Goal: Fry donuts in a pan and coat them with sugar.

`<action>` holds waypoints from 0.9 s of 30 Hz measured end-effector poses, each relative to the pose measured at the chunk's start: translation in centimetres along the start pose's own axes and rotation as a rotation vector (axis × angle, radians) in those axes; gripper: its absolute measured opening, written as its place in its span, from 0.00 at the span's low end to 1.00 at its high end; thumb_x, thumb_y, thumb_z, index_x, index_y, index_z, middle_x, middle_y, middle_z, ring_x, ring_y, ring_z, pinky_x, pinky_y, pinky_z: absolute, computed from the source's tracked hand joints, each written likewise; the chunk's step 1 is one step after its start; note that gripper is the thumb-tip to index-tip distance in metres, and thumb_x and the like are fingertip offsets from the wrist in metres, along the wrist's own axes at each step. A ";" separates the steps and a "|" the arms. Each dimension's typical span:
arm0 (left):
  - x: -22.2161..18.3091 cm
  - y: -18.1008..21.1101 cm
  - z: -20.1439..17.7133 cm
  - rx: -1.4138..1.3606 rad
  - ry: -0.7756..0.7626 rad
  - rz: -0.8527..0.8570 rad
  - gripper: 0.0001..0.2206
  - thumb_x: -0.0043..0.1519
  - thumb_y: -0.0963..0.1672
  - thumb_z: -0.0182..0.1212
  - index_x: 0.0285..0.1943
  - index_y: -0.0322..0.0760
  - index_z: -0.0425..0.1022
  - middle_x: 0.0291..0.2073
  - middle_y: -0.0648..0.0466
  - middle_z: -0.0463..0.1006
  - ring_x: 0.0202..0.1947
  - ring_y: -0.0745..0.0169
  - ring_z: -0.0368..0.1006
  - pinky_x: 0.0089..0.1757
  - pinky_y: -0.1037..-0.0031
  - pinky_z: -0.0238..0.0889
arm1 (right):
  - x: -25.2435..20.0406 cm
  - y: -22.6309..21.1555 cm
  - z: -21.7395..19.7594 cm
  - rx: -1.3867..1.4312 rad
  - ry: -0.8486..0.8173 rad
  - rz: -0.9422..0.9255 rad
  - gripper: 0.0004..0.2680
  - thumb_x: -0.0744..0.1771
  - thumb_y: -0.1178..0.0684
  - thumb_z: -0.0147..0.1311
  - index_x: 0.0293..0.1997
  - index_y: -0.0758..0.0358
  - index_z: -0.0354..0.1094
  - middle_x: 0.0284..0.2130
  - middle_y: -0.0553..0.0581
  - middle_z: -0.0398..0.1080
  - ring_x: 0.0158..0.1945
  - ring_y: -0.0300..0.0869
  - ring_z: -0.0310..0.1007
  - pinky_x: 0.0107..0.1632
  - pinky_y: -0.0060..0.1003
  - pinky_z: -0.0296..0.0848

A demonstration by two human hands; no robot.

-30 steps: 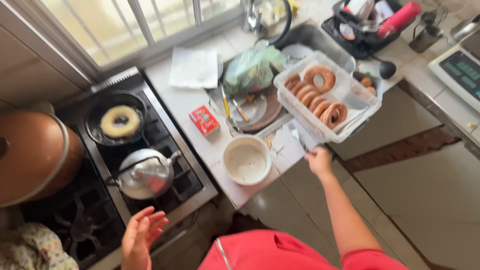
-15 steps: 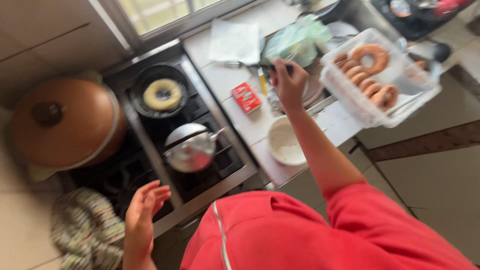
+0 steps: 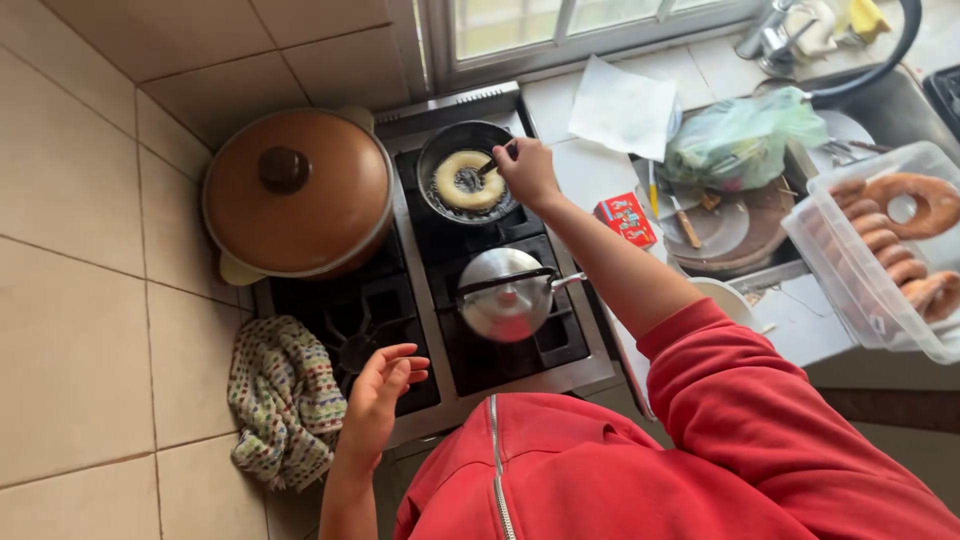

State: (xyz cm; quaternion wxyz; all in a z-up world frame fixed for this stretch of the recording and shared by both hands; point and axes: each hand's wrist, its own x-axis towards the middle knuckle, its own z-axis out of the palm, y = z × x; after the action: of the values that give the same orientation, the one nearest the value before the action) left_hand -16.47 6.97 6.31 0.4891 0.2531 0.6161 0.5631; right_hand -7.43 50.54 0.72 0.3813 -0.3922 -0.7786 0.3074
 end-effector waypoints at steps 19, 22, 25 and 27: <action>2.2 -1.2 1.5 -0.050 -0.032 -0.021 0.18 0.66 0.48 0.54 0.60 0.33 0.73 0.48 0.51 0.82 0.47 0.64 0.76 0.51 0.73 0.64 | 1.7 9.1 -4.4 1.099 -0.380 0.860 0.06 0.71 0.51 0.51 0.41 0.61 0.65 0.28 0.53 0.72 0.22 0.29 0.60 0.22 0.24 0.56; 2.8 -1.3 1.7 -0.071 -0.043 0.004 0.17 0.66 0.47 0.55 0.59 0.32 0.72 0.47 0.50 0.82 0.47 0.64 0.75 0.52 0.72 0.66 | 2.4 10.4 -6.6 0.873 -0.314 0.814 0.06 0.71 0.51 0.52 0.42 0.62 0.68 0.29 0.53 0.74 0.22 0.29 0.60 0.24 0.24 0.59; 2.9 -1.6 2.2 0.001 -0.031 0.009 0.18 0.66 0.48 0.55 0.59 0.32 0.72 0.47 0.50 0.82 0.48 0.65 0.76 0.52 0.72 0.67 | 2.5 8.1 -8.3 0.672 -0.257 0.763 0.07 0.70 0.52 0.54 0.40 0.66 0.71 0.28 0.54 0.75 0.22 0.30 0.64 0.24 0.25 0.61; 2.7 -1.8 2.4 0.011 -0.034 0.005 0.20 0.66 0.51 0.52 0.59 0.33 0.73 0.47 0.51 0.82 0.47 0.64 0.76 0.51 0.72 0.66 | 2.6 7.3 -8.5 0.621 -0.257 0.706 0.07 0.69 0.52 0.56 0.37 0.66 0.72 0.28 0.56 0.75 0.22 0.30 0.63 0.24 0.26 0.61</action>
State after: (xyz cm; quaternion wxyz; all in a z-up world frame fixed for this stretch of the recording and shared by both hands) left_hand -14.96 9.91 4.04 0.4966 0.2667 0.6102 0.5567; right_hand 1.40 57.91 0.37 0.2538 -0.4588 -0.5103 0.6816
